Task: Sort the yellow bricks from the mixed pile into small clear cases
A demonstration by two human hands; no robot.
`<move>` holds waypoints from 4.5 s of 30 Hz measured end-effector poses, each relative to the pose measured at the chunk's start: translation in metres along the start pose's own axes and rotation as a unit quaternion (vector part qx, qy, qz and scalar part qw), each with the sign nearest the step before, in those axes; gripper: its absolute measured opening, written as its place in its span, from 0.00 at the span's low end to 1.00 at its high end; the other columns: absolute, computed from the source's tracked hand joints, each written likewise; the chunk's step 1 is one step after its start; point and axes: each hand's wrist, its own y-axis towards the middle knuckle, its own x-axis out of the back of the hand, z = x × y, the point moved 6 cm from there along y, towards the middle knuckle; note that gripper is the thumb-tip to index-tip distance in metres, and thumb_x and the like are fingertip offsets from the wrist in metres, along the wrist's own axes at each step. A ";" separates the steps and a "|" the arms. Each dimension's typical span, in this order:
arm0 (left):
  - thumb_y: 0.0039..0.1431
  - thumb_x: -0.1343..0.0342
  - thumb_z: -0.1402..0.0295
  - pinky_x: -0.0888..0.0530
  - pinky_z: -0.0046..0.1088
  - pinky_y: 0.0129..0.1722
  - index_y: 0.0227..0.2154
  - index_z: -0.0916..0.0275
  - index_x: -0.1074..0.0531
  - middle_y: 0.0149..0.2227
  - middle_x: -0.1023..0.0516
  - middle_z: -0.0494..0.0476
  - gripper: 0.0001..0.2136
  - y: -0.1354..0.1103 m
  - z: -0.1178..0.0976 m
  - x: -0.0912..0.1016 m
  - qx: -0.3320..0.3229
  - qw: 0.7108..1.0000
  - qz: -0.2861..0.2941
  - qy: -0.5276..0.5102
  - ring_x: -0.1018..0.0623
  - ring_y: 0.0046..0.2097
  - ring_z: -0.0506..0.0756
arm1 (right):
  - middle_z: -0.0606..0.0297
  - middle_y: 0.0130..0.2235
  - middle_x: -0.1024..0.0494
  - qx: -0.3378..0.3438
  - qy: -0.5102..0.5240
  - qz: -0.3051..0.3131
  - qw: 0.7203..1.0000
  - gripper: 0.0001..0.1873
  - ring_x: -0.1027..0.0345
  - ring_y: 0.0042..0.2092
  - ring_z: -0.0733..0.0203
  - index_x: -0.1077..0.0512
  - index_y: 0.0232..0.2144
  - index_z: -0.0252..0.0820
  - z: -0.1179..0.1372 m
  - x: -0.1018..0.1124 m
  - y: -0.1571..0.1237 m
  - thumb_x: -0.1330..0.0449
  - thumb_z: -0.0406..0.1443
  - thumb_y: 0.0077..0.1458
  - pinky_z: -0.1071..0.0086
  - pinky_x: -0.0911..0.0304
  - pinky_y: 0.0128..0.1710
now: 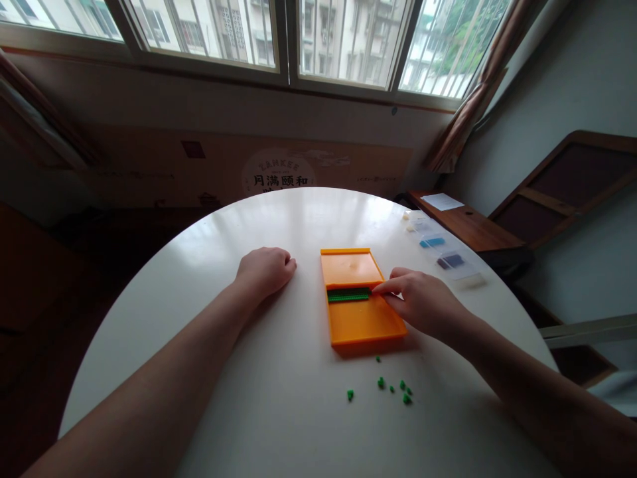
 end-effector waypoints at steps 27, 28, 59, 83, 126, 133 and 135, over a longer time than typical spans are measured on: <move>0.60 0.57 0.56 0.33 0.30 0.30 0.28 0.57 0.23 0.36 0.18 0.58 0.18 0.000 0.000 0.001 -0.005 1.000 -0.004 -0.001 0.22 0.38 0.59 | 0.69 0.40 0.21 -0.001 -0.012 0.008 1.000 0.13 0.28 0.36 0.63 0.19 0.40 0.54 0.000 -0.003 0.002 0.44 0.36 0.60 0.70 0.41 0.31; 0.60 0.57 0.56 0.33 0.31 0.30 0.28 0.57 0.23 0.36 0.18 0.58 0.18 0.000 0.000 0.001 -0.005 1.000 -0.003 -0.001 0.22 0.38 0.59 | 0.69 0.40 0.21 0.000 -0.011 0.008 1.000 0.13 0.27 0.36 0.63 0.19 0.40 0.54 0.001 -0.003 0.002 0.44 0.36 0.60 0.70 0.41 0.31; 0.59 0.57 0.55 0.35 0.30 0.29 0.27 0.56 0.23 0.34 0.18 0.56 0.19 0.003 0.000 0.000 -0.001 1.000 -0.014 0.009 0.22 0.37 0.59 | 0.67 0.33 0.28 0.349 0.066 0.075 0.932 0.07 0.40 0.33 0.65 0.24 0.35 0.46 0.081 0.003 -0.045 0.42 0.37 0.61 0.68 0.52 0.28; 0.59 0.58 0.54 0.35 0.32 0.29 0.29 0.56 0.23 0.37 0.18 0.57 0.19 0.002 0.000 0.002 0.007 1.000 0.002 0.005 0.22 0.39 0.61 | 0.65 0.35 0.23 0.224 0.127 -0.039 0.966 0.06 0.31 0.36 0.64 0.22 0.34 0.44 0.032 0.033 -0.019 0.39 0.35 0.60 0.71 0.41 0.35; 0.59 0.58 0.54 0.32 0.31 0.32 0.32 0.55 0.22 0.40 0.17 0.57 0.20 0.003 -0.001 0.003 0.003 1.000 0.007 0.017 0.22 0.42 0.61 | 0.67 0.37 0.20 0.135 0.046 -0.003 0.990 0.08 0.28 0.35 0.63 0.20 0.35 0.47 0.001 0.007 0.006 0.39 0.33 0.56 0.71 0.40 0.32; 0.59 0.58 0.55 0.32 0.32 0.32 0.32 0.56 0.22 0.39 0.17 0.59 0.20 0.003 -0.001 0.003 0.004 1.000 0.007 0.016 0.21 0.41 0.62 | 0.67 0.37 0.20 0.147 0.067 0.010 0.987 0.08 0.28 0.35 0.64 0.20 0.35 0.47 0.006 0.009 0.003 0.39 0.32 0.55 0.71 0.39 0.33; 0.59 0.58 0.55 0.31 0.32 0.33 0.32 0.56 0.21 0.39 0.17 0.58 0.20 0.003 0.000 0.003 0.007 1.000 0.006 0.015 0.21 0.41 0.61 | 0.67 0.38 0.20 0.150 0.063 0.017 0.987 0.08 0.28 0.36 0.64 0.20 0.35 0.46 0.007 0.007 0.004 0.39 0.31 0.55 0.71 0.39 0.34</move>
